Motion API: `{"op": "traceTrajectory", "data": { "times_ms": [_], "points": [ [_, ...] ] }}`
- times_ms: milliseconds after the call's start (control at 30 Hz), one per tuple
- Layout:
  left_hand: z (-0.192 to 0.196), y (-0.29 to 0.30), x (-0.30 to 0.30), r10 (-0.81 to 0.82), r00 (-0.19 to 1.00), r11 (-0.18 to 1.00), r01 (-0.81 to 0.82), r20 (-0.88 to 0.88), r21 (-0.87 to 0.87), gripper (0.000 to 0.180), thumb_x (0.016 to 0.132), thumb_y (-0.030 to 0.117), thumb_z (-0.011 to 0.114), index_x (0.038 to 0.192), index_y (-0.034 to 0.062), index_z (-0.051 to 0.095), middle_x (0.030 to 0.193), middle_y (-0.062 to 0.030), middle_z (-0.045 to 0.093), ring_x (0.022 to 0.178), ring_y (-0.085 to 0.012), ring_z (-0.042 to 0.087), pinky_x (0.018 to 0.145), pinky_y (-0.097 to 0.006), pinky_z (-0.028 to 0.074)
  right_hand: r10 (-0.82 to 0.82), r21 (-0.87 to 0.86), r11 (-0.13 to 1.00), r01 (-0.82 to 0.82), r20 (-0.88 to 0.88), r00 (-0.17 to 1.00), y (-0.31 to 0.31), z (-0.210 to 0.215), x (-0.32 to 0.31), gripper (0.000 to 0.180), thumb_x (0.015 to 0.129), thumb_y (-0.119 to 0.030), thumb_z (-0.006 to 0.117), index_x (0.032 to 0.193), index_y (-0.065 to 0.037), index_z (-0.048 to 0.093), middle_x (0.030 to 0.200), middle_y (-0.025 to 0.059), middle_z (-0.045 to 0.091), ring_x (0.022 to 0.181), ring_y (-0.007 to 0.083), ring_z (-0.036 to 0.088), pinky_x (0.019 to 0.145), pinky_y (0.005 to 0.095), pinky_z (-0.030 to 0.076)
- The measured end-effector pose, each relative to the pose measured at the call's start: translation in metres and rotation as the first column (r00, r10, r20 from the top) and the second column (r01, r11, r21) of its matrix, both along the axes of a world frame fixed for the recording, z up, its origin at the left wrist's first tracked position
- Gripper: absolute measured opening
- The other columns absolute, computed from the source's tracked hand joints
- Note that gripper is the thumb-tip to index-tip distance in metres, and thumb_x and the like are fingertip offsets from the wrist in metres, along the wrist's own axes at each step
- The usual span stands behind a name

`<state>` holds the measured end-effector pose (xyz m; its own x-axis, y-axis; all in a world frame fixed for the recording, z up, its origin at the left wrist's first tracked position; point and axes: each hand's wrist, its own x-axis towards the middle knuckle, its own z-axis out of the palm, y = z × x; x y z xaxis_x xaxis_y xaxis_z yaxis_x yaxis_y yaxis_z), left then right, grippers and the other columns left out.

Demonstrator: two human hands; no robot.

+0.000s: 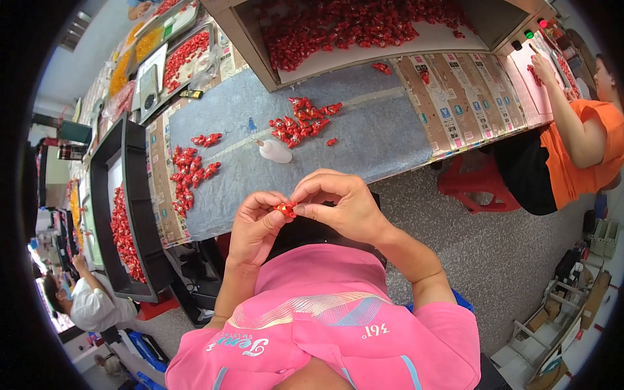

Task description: The person assembles small red toy parts by applying glue from a glue bottle to them.

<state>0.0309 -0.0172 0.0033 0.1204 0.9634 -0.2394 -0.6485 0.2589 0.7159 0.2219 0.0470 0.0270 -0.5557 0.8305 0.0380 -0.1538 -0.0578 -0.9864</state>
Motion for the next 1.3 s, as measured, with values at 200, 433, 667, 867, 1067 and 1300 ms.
{"op": "traceTrajectory", "data": {
  "times_ms": [200, 433, 667, 867, 1067, 1300],
  "points": [
    [-0.0005, 0.0007, -0.0003, -0.006, 1.000, 1.000, 0.006, 0.000, -0.020, 0.017, 0.081, -0.006, 0.066, 0.096, 0.0014, 0.062, 0.099, -0.0099, 0.063, 0.089, -0.0155, 0.062, 0.081, -0.027, 0.053, 0.005, -0.024, 1.000, -0.005, 0.011, 1.000, 0.0006, -0.0047, 0.0015, 0.014, 0.077, 0.004, 0.070, 0.090, 0.000, 0.068, 0.093, 0.0075, 0.063, 0.085, 0.0137, 0.063, 0.074, 0.0239, 0.052],
    [0.0010, 0.0006, 0.0020, 0.033, 0.998, 0.999, -0.033, -0.049, 0.006, 0.018, 0.079, -0.009, 0.066, 0.093, 0.0019, 0.063, 0.097, -0.0094, 0.062, 0.090, -0.0150, 0.061, 0.080, -0.026, 0.053, 0.001, 0.157, 0.987, -0.013, 0.076, 0.997, 0.0022, -0.0030, 0.0052, 0.015, 0.075, 0.003, 0.071, 0.090, -0.001, 0.069, 0.090, 0.0082, 0.066, 0.083, 0.0160, 0.065, 0.073, 0.0254, 0.053],
    [-0.0010, 0.0001, 0.0018, 0.036, 0.987, 0.998, -0.027, -0.156, 0.060, 0.018, 0.077, -0.007, 0.069, 0.092, 0.0019, 0.062, 0.096, -0.0116, 0.062, 0.088, -0.0192, 0.062, 0.079, -0.030, 0.054, 0.007, 0.001, 1.000, -0.007, 0.082, 0.997, 0.0009, 0.0040, 0.0055, 0.014, 0.077, 0.006, 0.067, 0.090, 0.001, 0.068, 0.089, 0.0083, 0.067, 0.083, 0.0143, 0.066, 0.073, 0.0250, 0.053],
    [0.0015, -0.0008, 0.0023, 0.050, 0.987, 0.998, -0.042, -0.156, 0.050, 0.018, 0.077, -0.011, 0.068, 0.090, 0.0016, 0.066, 0.095, -0.0102, 0.064, 0.089, -0.0164, 0.063, 0.081, -0.028, 0.053, 0.037, 0.099, 0.994, -0.051, 0.131, 0.991, 0.0025, 0.0028, 0.0082, 0.013, 0.076, 0.006, 0.066, 0.089, 0.001, 0.067, 0.088, 0.0081, 0.066, 0.083, 0.0142, 0.066, 0.073, 0.0247, 0.053],
    [0.0037, 0.0015, 0.0005, 0.051, 0.970, 0.994, -0.026, -0.239, 0.106, 0.019, 0.075, -0.011, 0.069, 0.089, 0.0012, 0.066, 0.094, -0.0110, 0.064, 0.088, -0.0177, 0.063, 0.081, -0.029, 0.054, 0.020, 0.054, 0.998, -0.025, 0.095, 0.995, 0.0021, 0.0028, 0.0075, 0.013, 0.075, 0.006, 0.067, 0.086, 0.000, 0.067, 0.084, 0.0070, 0.067, 0.080, 0.0140, 0.066, 0.070, 0.0250, 0.052],
    [-0.0006, -0.0004, 0.0007, 0.064, 0.958, 0.994, -0.038, -0.281, 0.098, 0.019, 0.075, -0.008, 0.070, 0.091, 0.0017, 0.066, 0.092, -0.0114, 0.064, 0.084, -0.0194, 0.065, 0.077, -0.030, 0.055, 0.018, 0.142, 0.989, -0.032, 0.104, 0.994, 0.0019, 0.0005, 0.0070, 0.010, 0.076, 0.007, 0.067, 0.083, 0.000, 0.066, 0.085, 0.0069, 0.067, 0.080, 0.0132, 0.065, 0.071, 0.0246, 0.052]
  ]
}}
